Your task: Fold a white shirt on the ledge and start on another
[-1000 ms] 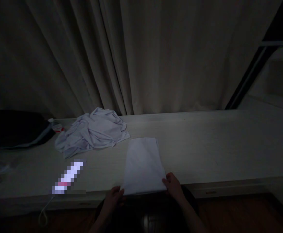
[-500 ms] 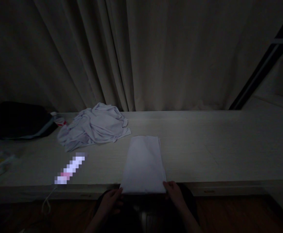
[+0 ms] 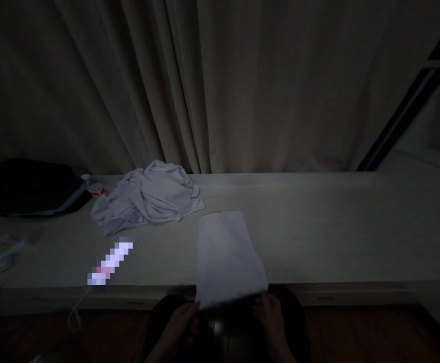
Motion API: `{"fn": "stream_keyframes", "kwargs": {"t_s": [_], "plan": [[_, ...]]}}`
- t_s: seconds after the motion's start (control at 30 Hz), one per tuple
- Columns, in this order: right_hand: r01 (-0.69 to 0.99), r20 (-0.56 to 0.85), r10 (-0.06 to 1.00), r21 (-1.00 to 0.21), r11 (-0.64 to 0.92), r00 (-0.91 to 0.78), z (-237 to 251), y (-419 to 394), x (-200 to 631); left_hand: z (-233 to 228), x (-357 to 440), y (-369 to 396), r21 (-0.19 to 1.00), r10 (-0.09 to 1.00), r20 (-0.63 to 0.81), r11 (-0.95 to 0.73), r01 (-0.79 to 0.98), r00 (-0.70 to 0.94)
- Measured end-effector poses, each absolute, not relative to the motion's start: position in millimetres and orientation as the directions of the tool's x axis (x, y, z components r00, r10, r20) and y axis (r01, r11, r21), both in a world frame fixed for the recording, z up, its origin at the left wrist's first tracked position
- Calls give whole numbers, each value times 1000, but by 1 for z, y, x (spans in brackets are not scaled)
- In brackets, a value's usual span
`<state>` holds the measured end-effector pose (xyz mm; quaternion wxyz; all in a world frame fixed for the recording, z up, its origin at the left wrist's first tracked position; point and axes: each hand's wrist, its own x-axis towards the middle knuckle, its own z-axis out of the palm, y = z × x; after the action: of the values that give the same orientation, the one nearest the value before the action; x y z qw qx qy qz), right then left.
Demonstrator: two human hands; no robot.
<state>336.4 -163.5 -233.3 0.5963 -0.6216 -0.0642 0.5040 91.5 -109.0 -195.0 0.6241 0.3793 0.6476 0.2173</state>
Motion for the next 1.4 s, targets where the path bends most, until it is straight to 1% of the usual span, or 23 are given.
{"fn": "stream_keyframes", "kwargs": {"t_s": [0.07, 0.13, 0.17, 0.23, 0.33, 0.47, 0.63, 0.77, 0.87, 1.0, 1.13, 1.23, 1.4], "plan": [[-581, -625, 689, -732, -355, 367, -245, -179, 306, -201, 95, -116, 765, 764, -638, 612, 201, 98], [-588, -672, 710, -667, -457, 211, -252, -187, 274, -210, 101, -124, 785, 772, -618, 597, 166, 147], [-576, -673, 726, -653, -491, 144, -254, -188, 260, -214, 104, -128, 795, 776, -607, 589, 146, 173], [-539, -639, 766, -671, -509, 72, -254, -183, 240, -223, 110, -135, 810, 779, -585, 574, 118, 225], [-467, -564, 820, -754, -462, 98, -250, -172, 233, -233, 117, -141, 800, 767, -588, 599, 44, 258], [-386, -494, 861, -822, -419, 117, -253, -172, 243, -232, 123, -137, 765, 771, -596, 630, -135, 222], [-445, -544, 828, -780, -440, 134, -251, -183, 248, -220, 138, -122, 735, 768, -589, 638, -231, 250], [-433, -552, 826, -777, -458, 115, -239, -190, 252, -213, 146, -106, 708, 767, -605, 641, -298, 214], [-436, -557, 825, -769, -468, 96, -234, -197, 261, -208, 144, -91, 698, 760, -623, 647, -308, 184], [-418, -560, 828, -759, -499, 28, -236, -210, 273, -200, 139, -77, 676, 734, -656, 675, -295, 175], [-387, -589, 807, -753, -531, 39, -237, -220, 282, -195, 135, -69, 667, 726, -672, 679, -309, 145], [-352, -576, 817, -773, -528, 38, -231, -224, 287, -194, 130, -58, 678, 738, -666, 658, -326, 105], [-316, -564, 826, -784, -534, 6, -229, -229, 295, -189, 117, -24, 731, 786, -618, 586, -349, 22]]}}
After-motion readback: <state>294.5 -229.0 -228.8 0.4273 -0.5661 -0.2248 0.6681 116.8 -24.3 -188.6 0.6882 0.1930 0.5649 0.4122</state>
